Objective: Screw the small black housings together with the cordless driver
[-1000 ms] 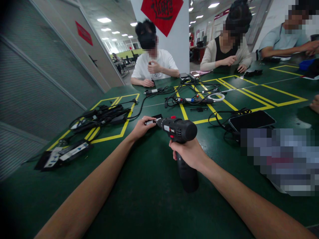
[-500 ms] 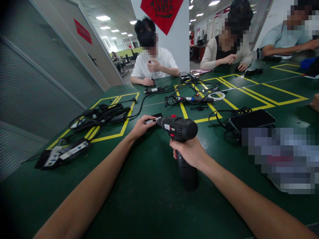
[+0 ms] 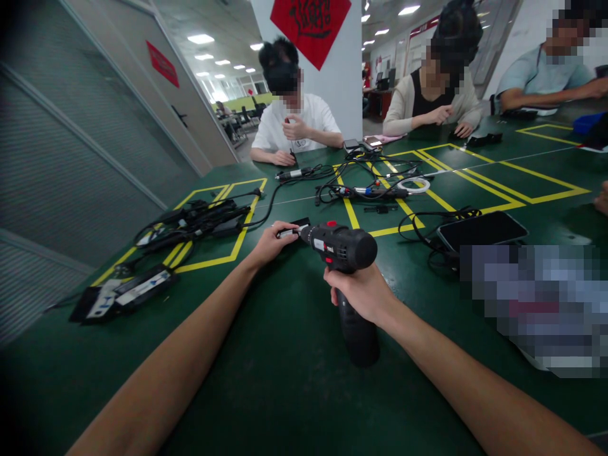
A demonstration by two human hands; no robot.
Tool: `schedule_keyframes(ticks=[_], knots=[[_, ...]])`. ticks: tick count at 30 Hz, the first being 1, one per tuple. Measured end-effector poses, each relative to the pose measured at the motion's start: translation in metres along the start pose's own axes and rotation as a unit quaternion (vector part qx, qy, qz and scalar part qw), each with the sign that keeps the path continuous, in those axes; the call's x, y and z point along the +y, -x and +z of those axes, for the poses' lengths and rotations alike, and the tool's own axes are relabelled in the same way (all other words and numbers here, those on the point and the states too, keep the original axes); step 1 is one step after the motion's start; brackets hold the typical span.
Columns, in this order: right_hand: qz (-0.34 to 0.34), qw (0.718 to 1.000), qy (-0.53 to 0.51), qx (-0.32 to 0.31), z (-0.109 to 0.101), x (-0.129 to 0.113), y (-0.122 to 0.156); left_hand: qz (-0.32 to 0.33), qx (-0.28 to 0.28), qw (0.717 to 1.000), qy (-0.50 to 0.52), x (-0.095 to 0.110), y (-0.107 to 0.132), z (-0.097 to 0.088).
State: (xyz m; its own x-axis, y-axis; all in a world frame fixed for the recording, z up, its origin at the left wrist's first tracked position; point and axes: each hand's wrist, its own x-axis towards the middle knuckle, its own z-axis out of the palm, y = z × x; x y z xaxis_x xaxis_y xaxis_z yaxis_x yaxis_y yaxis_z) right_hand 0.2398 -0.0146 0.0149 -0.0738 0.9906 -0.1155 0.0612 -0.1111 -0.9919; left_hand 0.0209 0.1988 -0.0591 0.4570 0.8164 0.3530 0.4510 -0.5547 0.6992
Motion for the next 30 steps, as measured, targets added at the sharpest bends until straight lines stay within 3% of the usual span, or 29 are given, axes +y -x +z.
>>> schedule_keyframes(ticks=[30], knots=[[0.005,1.0,-0.002,0.003,-0.0004,0.0008,-0.0009,-0.003,-0.009,1.0,-0.002,-0.0004,0.0012,-0.0013]])
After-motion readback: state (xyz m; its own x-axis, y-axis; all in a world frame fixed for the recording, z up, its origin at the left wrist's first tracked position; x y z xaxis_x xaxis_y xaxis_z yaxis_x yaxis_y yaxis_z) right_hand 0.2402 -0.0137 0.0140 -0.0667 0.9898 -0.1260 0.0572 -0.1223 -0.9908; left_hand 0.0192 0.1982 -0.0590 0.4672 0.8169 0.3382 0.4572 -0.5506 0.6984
